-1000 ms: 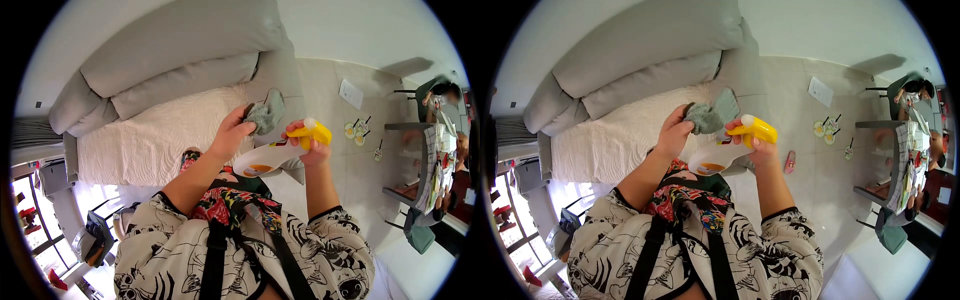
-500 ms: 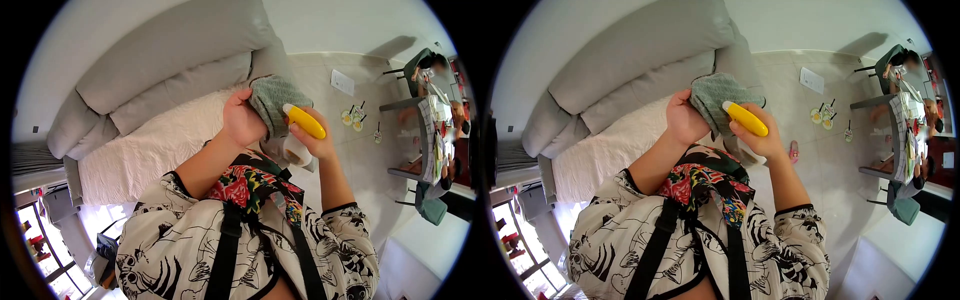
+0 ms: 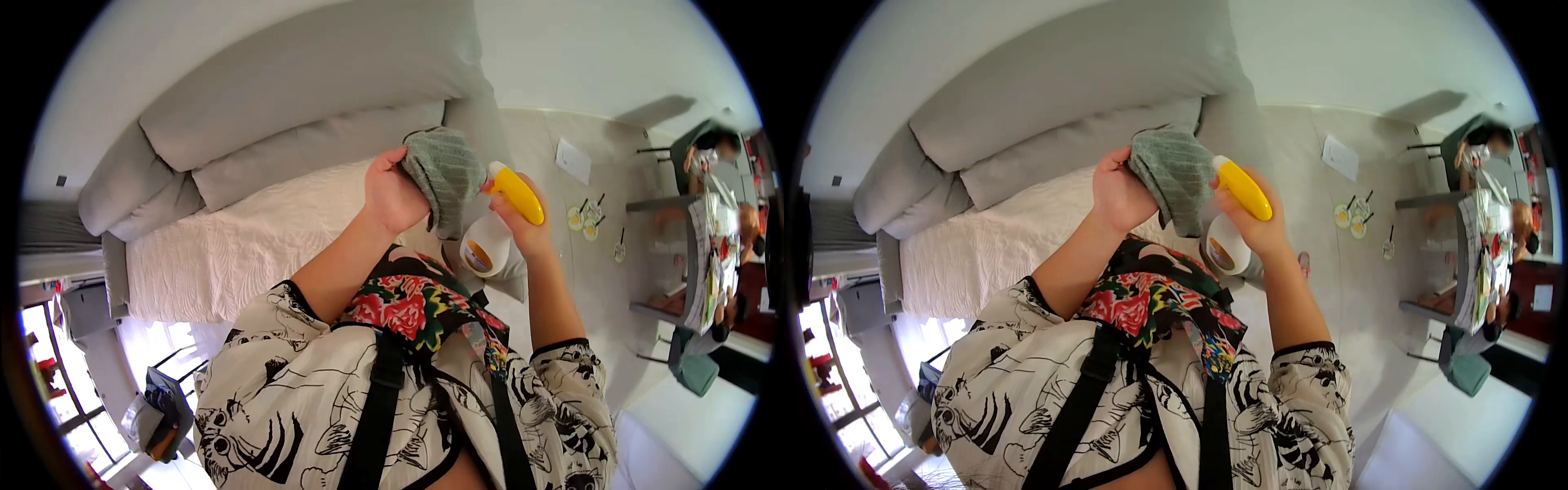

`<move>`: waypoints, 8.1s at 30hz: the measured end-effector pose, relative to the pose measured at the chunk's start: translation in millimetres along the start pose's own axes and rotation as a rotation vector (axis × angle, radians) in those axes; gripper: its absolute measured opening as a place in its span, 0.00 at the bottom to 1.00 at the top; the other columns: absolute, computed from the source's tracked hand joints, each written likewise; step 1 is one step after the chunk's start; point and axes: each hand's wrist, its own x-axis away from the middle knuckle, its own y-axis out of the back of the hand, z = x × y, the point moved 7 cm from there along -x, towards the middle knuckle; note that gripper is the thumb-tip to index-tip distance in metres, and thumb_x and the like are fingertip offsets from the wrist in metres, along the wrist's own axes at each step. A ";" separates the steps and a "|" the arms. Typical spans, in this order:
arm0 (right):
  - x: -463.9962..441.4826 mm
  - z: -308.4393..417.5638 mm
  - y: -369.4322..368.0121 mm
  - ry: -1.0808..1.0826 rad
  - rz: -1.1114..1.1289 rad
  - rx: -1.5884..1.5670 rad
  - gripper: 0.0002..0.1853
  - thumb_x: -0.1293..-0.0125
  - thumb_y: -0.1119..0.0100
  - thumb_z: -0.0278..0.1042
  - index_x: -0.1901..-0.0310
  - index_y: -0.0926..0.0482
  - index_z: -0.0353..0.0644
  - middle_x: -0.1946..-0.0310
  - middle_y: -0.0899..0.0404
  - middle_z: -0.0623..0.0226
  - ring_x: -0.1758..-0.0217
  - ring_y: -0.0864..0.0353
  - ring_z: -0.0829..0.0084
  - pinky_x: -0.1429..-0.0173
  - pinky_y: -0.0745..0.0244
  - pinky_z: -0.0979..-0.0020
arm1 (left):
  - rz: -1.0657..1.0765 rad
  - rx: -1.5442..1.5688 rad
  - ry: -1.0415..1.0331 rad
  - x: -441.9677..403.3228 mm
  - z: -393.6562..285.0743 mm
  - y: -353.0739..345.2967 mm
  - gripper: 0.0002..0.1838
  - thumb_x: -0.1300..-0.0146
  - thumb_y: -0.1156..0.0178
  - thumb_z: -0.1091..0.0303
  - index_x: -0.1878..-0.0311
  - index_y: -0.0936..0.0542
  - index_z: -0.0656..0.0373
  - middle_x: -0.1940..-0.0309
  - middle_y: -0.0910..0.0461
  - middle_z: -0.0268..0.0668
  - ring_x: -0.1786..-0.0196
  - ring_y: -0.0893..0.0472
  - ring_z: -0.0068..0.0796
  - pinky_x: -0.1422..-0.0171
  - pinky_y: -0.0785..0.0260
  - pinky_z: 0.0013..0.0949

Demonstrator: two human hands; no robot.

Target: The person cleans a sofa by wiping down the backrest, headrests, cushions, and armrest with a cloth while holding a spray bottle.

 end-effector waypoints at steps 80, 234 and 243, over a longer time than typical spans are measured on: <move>-33.3 -182.3 0.7 -0.115 -0.672 0.128 0.17 0.44 0.38 0.24 0.51 0.26 0.39 0.57 0.22 0.68 0.60 0.25 0.79 0.55 0.30 0.77 | -0.145 -3.100 -0.503 -224.4 -306.7 91.7 0.30 0.34 0.54 0.47 0.29 0.46 0.33 0.30 0.43 0.30 0.36 0.35 0.40 0.34 0.43 0.46; 169.7 -245.2 69.1 -0.141 -1.055 0.221 0.20 0.38 0.46 0.22 0.44 0.33 0.35 0.48 0.25 0.60 0.61 0.28 0.80 0.52 0.30 0.77 | 0.346 -3.501 -0.861 -259.2 -207.6 61.8 0.26 0.41 0.53 0.70 0.36 0.35 0.58 0.35 0.35 0.36 0.35 0.35 0.43 0.32 0.43 0.44; 147.9 -218.7 59.5 -0.140 -1.109 0.207 0.21 0.41 0.44 0.26 0.46 0.33 0.33 0.50 0.25 0.59 0.66 0.29 0.80 0.57 0.31 0.78 | -0.517 -2.903 -0.959 -486.3 -188.7 22.7 0.22 0.39 0.52 0.64 0.44 0.28 0.66 0.43 0.29 0.47 0.42 0.29 0.43 0.38 0.37 0.41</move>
